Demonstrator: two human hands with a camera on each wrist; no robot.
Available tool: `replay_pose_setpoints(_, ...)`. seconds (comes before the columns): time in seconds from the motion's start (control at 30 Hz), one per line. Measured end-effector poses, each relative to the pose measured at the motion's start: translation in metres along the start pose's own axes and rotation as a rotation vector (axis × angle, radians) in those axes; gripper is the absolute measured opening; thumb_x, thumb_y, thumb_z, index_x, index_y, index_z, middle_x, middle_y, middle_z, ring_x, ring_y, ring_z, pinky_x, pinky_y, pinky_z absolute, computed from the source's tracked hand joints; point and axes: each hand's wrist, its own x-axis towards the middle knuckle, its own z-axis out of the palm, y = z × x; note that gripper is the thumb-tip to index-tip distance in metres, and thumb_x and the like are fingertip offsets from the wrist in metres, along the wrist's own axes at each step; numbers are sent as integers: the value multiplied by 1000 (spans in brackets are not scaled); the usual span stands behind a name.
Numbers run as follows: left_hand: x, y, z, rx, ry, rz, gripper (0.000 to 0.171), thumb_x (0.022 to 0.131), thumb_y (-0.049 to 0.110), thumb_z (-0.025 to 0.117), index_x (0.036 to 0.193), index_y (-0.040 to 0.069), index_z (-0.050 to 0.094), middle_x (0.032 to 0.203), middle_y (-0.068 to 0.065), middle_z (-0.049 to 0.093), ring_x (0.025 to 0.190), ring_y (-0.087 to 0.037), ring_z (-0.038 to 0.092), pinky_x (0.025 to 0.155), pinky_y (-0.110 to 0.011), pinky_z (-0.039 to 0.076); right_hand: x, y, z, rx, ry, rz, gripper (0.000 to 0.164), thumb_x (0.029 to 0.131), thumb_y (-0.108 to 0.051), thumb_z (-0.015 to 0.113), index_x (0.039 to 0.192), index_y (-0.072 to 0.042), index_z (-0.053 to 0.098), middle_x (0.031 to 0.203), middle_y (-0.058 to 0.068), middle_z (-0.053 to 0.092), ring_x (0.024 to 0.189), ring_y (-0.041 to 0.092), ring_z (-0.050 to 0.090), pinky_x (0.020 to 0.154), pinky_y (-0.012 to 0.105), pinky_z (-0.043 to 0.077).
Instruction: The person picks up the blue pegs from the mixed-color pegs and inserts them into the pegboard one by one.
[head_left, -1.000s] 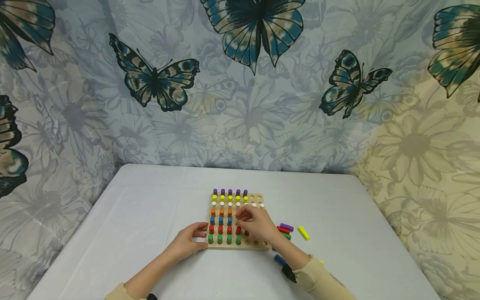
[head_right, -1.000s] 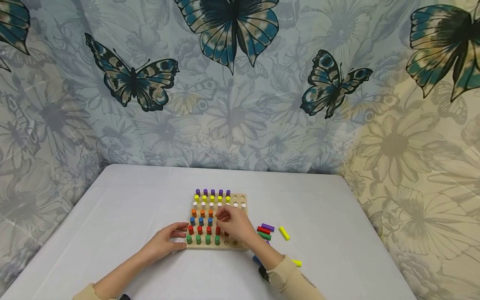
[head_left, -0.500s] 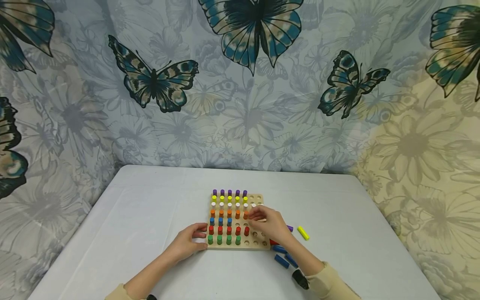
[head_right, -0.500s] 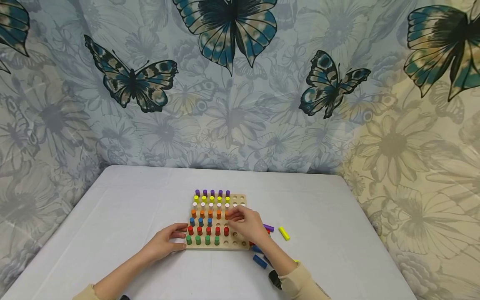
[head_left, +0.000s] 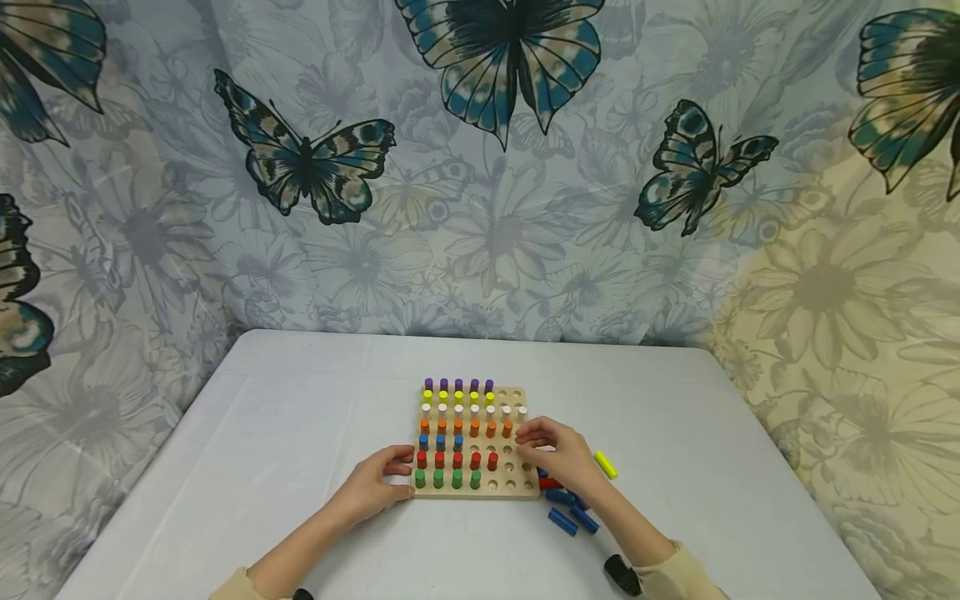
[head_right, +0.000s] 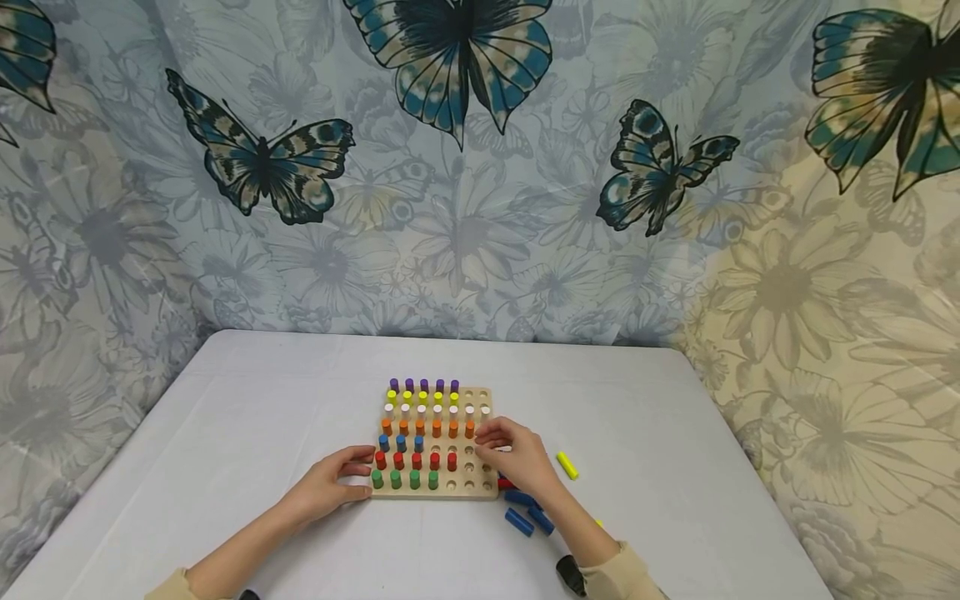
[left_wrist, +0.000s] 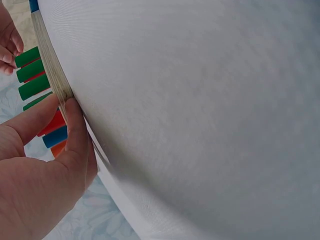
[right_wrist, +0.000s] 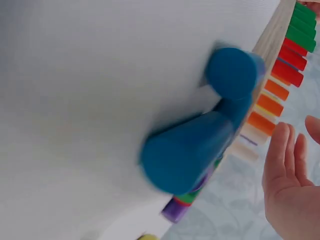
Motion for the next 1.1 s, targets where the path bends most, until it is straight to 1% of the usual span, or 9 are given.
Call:
replay_pose_setpoints(0.1,0,0,0,4,4,-5,61,78,2,78,133,-2,53,123,-9,61,107,-24,60,93,-45,48,-5,4,-5,19,2,8,22,86,-14,74,106,-7,66,99,3,70,91,18,64,74,23,53)
replay_pose_setpoints(0.33,0,1,1,5,10,-23,61,78,1,78,134,-2,53,123,-9,61,107,-24,60,91,-43,49,-19,13,-19,29,3,66,25,86,-14,74,108,-7,65,100,6,68,89,18,63,75,21,52)
replay_pose_setpoints(0.5,0,2,1,3,13,-30,61,77,0,78,133,-2,53,124,-9,61,107,-24,60,91,-42,50,-27,16,-28,-21,21,97,24,87,-14,73,108,-6,65,95,3,68,86,17,62,71,23,51)
replay_pose_setpoints(0.63,0,2,1,2,12,-28,61,77,0,77,133,-2,53,123,-9,61,107,-24,60,91,-42,50,-31,20,-33,-60,30,113,21,87,-14,73,106,-8,67,94,1,68,87,15,62,73,24,51)
replay_pose_setpoints(0.73,0,2,2,1,13,-25,61,77,0,78,133,-2,54,123,-9,61,107,-24,60,91,-42,50,-35,22,-35,-69,22,123,20,87,-12,72,106,-8,67,97,2,68,89,16,62,76,24,50)
replay_pose_setpoints(0.83,0,1,2,-1,12,-22,61,77,0,78,133,-2,54,124,-10,61,107,-24,60,91,-42,49,-39,23,-38,-74,7,140,21,86,-13,73,105,-7,66,96,3,68,89,17,61,75,24,51)
replay_pose_setpoints(0.93,0,1,2,-3,10,-20,61,77,0,78,133,-2,53,124,-10,61,107,-24,60,91,-42,50,-44,25,-42,-84,-4,154,23,85,-14,75,104,-6,66,92,2,66,87,17,59,72,23,51)
replay_pose_setpoints(1.1,0,1,1,-1,8,-15,61,78,0,77,133,-2,53,124,-10,61,107,-24,60,91,-42,49,-52,27,-47,-103,-37,141,22,83,-13,76,101,-4,66,88,1,65,85,19,59,70,23,51)
